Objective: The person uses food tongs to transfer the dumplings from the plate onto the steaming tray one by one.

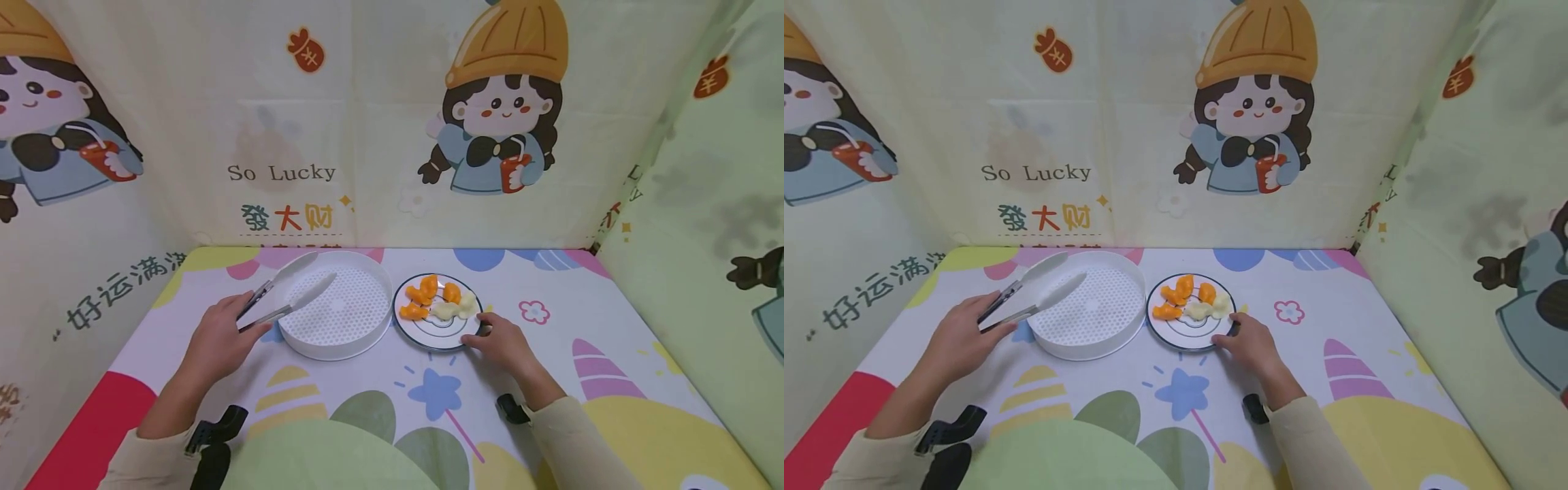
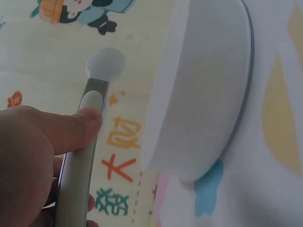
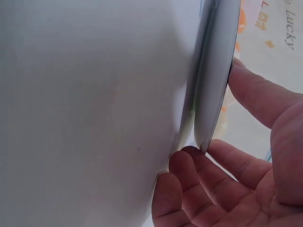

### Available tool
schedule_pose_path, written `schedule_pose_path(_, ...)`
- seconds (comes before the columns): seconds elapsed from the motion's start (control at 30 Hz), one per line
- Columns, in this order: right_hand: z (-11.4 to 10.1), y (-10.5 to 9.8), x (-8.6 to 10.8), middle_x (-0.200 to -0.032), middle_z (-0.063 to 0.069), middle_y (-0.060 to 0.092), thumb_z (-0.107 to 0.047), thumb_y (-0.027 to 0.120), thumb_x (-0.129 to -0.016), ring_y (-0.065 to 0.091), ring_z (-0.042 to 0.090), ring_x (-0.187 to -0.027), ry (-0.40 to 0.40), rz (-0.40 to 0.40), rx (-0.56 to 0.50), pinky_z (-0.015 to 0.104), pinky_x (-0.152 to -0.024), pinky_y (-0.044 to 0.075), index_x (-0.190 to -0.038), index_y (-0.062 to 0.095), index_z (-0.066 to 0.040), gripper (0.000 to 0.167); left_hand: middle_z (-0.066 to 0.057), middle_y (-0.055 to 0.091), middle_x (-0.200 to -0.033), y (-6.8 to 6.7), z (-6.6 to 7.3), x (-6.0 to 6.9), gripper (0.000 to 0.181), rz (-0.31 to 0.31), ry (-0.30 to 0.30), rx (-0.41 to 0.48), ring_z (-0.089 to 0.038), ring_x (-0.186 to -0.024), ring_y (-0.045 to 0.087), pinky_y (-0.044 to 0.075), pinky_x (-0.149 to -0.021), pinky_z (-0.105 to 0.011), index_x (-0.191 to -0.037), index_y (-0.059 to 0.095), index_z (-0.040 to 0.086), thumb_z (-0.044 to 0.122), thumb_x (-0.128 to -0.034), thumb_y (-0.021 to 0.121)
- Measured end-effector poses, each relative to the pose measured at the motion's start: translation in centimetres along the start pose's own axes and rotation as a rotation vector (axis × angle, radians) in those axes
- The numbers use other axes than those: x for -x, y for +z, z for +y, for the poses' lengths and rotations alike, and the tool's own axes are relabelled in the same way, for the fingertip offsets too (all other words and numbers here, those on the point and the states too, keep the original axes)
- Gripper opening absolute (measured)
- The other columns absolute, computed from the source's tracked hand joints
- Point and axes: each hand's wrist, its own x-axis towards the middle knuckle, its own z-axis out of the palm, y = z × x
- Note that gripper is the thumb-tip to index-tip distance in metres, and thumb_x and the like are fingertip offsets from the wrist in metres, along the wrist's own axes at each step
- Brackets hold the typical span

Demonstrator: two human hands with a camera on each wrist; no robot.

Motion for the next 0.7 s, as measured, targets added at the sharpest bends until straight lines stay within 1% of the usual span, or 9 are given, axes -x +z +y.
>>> schedule_pose_path(0.1,0.1,0.1,-0.1,-0.141,0.029,0.049,-0.037,0.077,-0.087,0.047,0.043,-0.123,-0.004,0.001,0.006,0.056,-0.101,0.043,-0.144,0.048,0.002,0.075,-0.031,0.04,-0.145,0.4,1.2,-0.7,0.072,-0.028,0.045,-0.009,-0.05,-0.13,0.036,0.036,-0.102,-0.065,-0.148,0.039,-0.008,0.025,-0.0924,0.07)
schedule_pose_path(0.17,0.1,0.1,-0.1,-0.142,0.029,0.048,-0.038,0.077,-0.087,0.046,0.044,-0.124,-0.009,0.003,0.007,0.057,-0.102,0.042,-0.144,0.049,0.002,0.074,-0.029,0.041,-0.146,0.8,1.9,-1.1,0.072,-0.042,0.076,-0.007,-0.048,-0.131,0.037,0.036,-0.103,-0.064,-0.148,0.04,-0.006,0.024,-0.0918,0.071)
schedule_pose_path(0.33,0.2,0.1,-0.2,-0.141,0.029,0.049,-0.038,0.077,-0.087,0.047,0.044,-0.124,-0.016,0.007,0.01,0.057,-0.103,0.041,-0.143,0.049,0.002,0.074,-0.027,0.045,-0.145,2.0,3.3,-2.0,0.07,-0.079,0.135,0.011,-0.046,-0.129,0.042,0.04,-0.1,-0.063,-0.147,0.044,-0.003,0.025,-0.09,0.075)
schedule_pose_path(0.43,0.2,0.1,-0.3,-0.141,0.029,0.05,-0.038,0.078,-0.087,0.047,0.043,-0.124,-0.016,0.007,0.009,0.057,-0.102,0.041,-0.143,0.049,0.002,0.074,-0.025,0.046,-0.144,2.5,4.3,-2.5,0.07,-0.115,0.149,0.014,-0.044,-0.129,0.043,0.042,-0.099,-0.062,-0.147,0.047,0.0,0.027,-0.0893,0.076)
schedule_pose_path(0.57,0.2,0.0,-0.3,-0.141,0.029,0.049,-0.038,0.078,-0.087,0.047,0.044,-0.124,-0.014,0.001,0.002,0.057,-0.103,0.041,-0.144,0.049,0.002,0.075,-0.023,0.049,-0.143,3.2,5.7,-3.0,0.067,-0.151,0.183,-0.003,-0.042,-0.128,0.045,0.044,-0.099,-0.06,-0.145,0.05,0.002,0.027,-0.0888,0.077)
schedule_pose_path(0.7,0.2,-0.1,-0.1,-0.14,0.029,0.05,-0.037,0.078,-0.087,0.047,0.044,-0.124,-0.012,-0.001,0.0,0.057,-0.102,0.041,-0.144,0.048,0.002,0.075,-0.02,0.054,-0.139,3.8,7.2,-3.5,0.063,-0.164,0.238,-0.027,-0.039,-0.126,0.048,0.046,-0.098,-0.056,-0.142,0.054,0.003,0.025,-0.0879,0.078)
